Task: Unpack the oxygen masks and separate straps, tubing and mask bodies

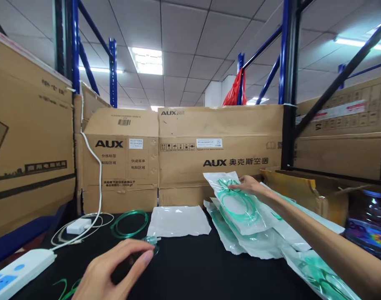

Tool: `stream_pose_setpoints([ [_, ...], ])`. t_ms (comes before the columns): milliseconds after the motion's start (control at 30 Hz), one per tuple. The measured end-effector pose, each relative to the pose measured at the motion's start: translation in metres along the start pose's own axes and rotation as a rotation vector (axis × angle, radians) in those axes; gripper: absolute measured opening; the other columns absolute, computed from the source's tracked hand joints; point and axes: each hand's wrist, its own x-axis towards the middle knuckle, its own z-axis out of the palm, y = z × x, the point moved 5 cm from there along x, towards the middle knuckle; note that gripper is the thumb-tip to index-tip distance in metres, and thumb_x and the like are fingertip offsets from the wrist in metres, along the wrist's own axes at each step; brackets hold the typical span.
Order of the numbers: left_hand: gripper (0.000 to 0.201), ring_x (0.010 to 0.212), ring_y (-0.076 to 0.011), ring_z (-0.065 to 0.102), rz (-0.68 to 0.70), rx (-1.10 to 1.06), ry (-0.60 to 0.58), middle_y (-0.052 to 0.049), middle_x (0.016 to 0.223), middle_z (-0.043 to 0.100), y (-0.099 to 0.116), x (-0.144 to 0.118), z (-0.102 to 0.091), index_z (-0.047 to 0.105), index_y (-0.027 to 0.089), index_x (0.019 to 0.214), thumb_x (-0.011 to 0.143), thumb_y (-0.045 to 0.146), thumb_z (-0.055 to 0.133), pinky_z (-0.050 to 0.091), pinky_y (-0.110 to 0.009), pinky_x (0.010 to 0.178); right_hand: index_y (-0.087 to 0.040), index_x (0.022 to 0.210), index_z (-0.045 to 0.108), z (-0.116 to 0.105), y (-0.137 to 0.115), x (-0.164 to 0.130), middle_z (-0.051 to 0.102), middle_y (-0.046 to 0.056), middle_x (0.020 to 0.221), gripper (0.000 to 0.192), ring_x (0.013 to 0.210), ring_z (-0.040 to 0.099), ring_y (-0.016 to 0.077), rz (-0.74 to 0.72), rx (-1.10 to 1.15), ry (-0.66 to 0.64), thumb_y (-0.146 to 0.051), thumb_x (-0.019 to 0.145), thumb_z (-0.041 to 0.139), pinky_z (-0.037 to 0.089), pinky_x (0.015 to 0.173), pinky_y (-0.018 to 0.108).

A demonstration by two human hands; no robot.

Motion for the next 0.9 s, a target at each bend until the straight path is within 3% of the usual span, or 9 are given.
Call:
stream_pose_setpoints([
  [133,0.048,0.098,-0.0254,0.072,-0.122,-0.190,-0.087,-0.005,0.113,0.076,0.043,0.069,0.018,0.073,0.027,0.119,0.092,0.062,0.053,0.059,-0.034,0.085,-0.013,0.112,0.065,0.004,-0.027,-0.015,0.069,0.008,0.110,0.032,0.098,0.068,0.0236,0.016,0.089,-0.022,-0.037,0.091,0.071,0.056,0.087,0.043],
  [233,0.071,0.090,-0.0266,0.073,-0.173,-0.270,-0.119,-0.013,0.116,0.075,0.057,0.114,0.039,0.063,0.015,0.135,0.087,0.067,0.057,0.056,-0.033,0.078,-0.013,0.121,0.059,0.015,-0.046,-0.046,0.069,0.014,0.114,0.062,0.111,0.066,0.0306,-0.042,0.204,-0.013,-0.042,0.073,0.084,0.052,0.095,0.044],
  [367,0.065,0.059,-0.0230,0.069,-0.135,-0.259,-0.129,-0.010,0.078,0.076,0.059,0.150,0.060,0.076,0.012,0.095,0.090,0.070,0.047,0.048,-0.029,0.055,-0.019,0.134,0.047,0.034,-0.066,-0.098,0.068,0.013,0.121,0.080,0.117,0.064,0.0304,-0.159,0.359,-0.033,-0.053,0.070,0.080,0.050,0.101,0.044],
  [433,0.064,0.057,-0.0233,0.067,-0.113,-0.227,-0.103,-0.008,0.063,0.069,0.060,0.159,0.063,0.074,0.014,0.077,0.092,0.068,0.044,0.044,-0.028,0.052,-0.020,0.138,0.043,0.042,-0.069,-0.118,0.068,0.013,0.122,0.086,0.121,0.062,0.0315,-0.171,0.400,-0.040,-0.056,0.069,0.079,0.048,0.105,0.047],
  [567,0.054,0.065,-0.0234,0.063,-0.046,-0.116,-0.009,-0.007,0.061,0.064,0.069,0.172,0.060,0.065,0.016,0.064,0.095,0.054,0.045,0.036,-0.028,0.056,-0.022,0.142,0.040,0.043,-0.058,-0.143,0.061,0.016,0.134,0.090,0.131,0.054,0.0333,-0.120,0.438,-0.056,-0.062,0.070,0.076,0.046,0.108,0.051],
  [667,0.052,0.061,-0.0186,0.055,0.001,-0.052,0.039,-0.004,0.057,0.057,0.081,0.179,0.053,0.060,0.016,0.057,0.096,0.048,0.047,0.030,-0.028,0.058,-0.023,0.138,0.044,0.028,-0.041,-0.174,0.061,0.015,0.134,0.079,0.130,0.055,0.0315,-0.090,0.458,-0.030,-0.065,0.076,0.068,0.049,0.107,0.049],
  [733,0.052,0.058,-0.0152,0.049,0.023,-0.028,0.066,-0.001,0.055,0.052,0.087,0.184,0.048,0.059,0.015,0.056,0.097,0.046,0.048,0.028,-0.028,0.057,-0.026,0.123,0.059,0.016,-0.036,-0.204,0.067,0.011,0.125,0.050,0.119,0.064,0.0285,-0.138,0.410,-0.053,-0.061,0.086,0.062,0.056,0.100,0.042],
  [833,0.053,0.055,-0.0129,0.041,0.039,-0.001,0.089,0.001,0.053,0.046,0.093,0.187,0.043,0.057,0.015,0.055,0.097,0.047,0.048,0.025,-0.028,0.057,-0.027,0.093,0.070,0.015,-0.042,-0.255,0.076,0.005,0.101,0.025,0.093,0.074,0.0228,-0.332,0.206,-0.220,-0.046,0.097,0.053,0.062,0.083,0.030],
  [900,0.054,0.054,-0.0122,0.038,0.048,0.013,0.087,0.002,0.052,0.043,0.094,0.187,0.044,0.056,0.015,0.054,0.097,0.048,0.049,0.024,-0.028,0.057,-0.028,0.102,0.072,0.024,-0.049,-0.280,0.076,0.005,0.108,0.023,0.097,0.075,0.0237,-0.467,0.099,-0.265,-0.040,0.098,0.053,0.063,0.083,0.029],
])
